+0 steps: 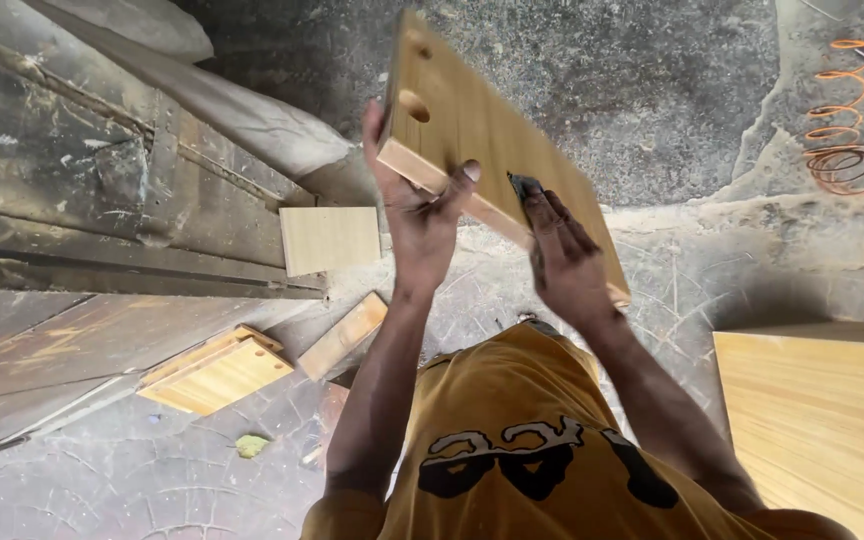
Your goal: Sanding the surfaces and edges of multiple wooden boards using a manual sanding block to prepare them for finishing.
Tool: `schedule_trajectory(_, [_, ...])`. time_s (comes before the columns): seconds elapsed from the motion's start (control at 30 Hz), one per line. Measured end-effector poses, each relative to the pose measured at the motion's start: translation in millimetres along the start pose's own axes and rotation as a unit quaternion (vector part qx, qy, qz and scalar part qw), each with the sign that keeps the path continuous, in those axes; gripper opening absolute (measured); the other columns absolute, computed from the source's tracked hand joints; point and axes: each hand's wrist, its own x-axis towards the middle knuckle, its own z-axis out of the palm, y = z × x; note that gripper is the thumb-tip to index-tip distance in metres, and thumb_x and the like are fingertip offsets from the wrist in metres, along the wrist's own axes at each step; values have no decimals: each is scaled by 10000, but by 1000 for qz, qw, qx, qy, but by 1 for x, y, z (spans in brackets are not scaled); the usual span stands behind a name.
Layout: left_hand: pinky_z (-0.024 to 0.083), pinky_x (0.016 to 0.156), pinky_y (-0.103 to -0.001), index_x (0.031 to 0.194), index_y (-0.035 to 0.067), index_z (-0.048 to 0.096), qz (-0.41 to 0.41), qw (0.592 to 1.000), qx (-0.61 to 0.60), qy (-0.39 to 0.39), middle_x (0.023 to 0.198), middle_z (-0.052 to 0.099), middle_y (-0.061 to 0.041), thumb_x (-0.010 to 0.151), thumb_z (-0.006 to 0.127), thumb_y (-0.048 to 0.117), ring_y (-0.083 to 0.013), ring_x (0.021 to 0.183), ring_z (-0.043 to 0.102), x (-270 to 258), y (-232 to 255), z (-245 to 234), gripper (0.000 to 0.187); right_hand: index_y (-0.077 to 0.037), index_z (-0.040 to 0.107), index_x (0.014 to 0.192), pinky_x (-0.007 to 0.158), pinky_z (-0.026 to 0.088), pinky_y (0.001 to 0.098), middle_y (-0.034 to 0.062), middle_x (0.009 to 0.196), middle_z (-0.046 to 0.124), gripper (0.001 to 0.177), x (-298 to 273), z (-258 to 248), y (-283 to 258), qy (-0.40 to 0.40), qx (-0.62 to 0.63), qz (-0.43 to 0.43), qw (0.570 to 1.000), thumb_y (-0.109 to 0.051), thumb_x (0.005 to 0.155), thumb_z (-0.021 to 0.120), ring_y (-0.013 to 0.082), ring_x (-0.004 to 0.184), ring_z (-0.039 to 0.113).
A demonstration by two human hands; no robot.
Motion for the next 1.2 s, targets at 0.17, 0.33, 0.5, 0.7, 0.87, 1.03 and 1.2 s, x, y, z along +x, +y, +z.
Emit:
schedule_trajectory(0.17, [504, 1290, -635, 1533, 238, 501, 138, 879, 437, -128, 1697, 103, -94, 862, 836, 557, -378, 1616, 258, 14, 63, -56, 815, -126, 355, 1541, 497, 652, 355, 197, 1059, 719, 535, 8, -64, 31, -175, 144, -25, 974, -251, 1049, 522, 265, 648, 727])
schedule_trajectory(0.33, [598, 794, -246, 994, 137, 742, 59, 894, 352, -270, 903, 807, -2, 725, 953, 182, -152, 837, 787, -14, 64, -96, 345, -124, 665, 1391, 575, 550, 312, 66, 846, 760, 503, 3, -50, 38, -255, 422, -111, 863, -211, 900, 729, 50, 600, 596])
schedule_trajectory(0.5, [635, 652, -312, 948, 117, 738, 77, 905, 326, -262, 830, 788, -97, 751, 920, 102, -211, 708, 779, -50, 52, -95, 269, -83, 639, 1411, 888, 580, 483, 188, 1336, 712, 560, -2, -52, 31, -320, 466, -80, 821, -162, 866, 737, 324, 1126, 716])
schedule_trajectory(0.7, [598, 647, -343, 926, 88, 734, 209, 873, 371, -239, 845, 769, -77, 766, 801, -84, -253, 674, 738, -51, 79, -75, 244, -74, 543, 1480, 1109, 453, 577, 242, 1527, 533, 606, 14, -85, -9, -291, 479, -142, 816, -85, 887, 668, 441, 1362, 521])
schedule_trajectory(0.87, [571, 614, -315, 909, 143, 777, 268, 828, 445, -213, 728, 719, 10, 764, 706, -124, -220, 587, 699, -56, 41, -88, 312, -21, 416, 1554, 1222, 366, 542, 210, 1618, 420, 639, 13, -86, -104, -122, 267, -260, 920, 119, 939, 523, 407, 1459, 450])
schedule_trajectory(1.03, [520, 709, -274, 941, 148, 790, 324, 812, 468, -128, 782, 736, 10, 810, 691, -47, -179, 622, 673, -59, 75, -95, 254, 63, 443, 1538, 1049, 569, 459, 327, 1424, 597, 653, -11, 2, 35, 62, -270, -223, 935, 84, 896, 558, 427, 1347, 583])
schedule_trajectory(1.2, [539, 709, -276, 861, 138, 777, 342, 806, 470, -114, 805, 773, 17, 866, 718, -60, -168, 674, 726, -47, 76, -82, 206, 43, 552, 1430, 881, 605, 502, 340, 1273, 661, 539, 30, -76, -76, 38, -63, -205, 976, 101, 905, 445, 490, 1126, 663])
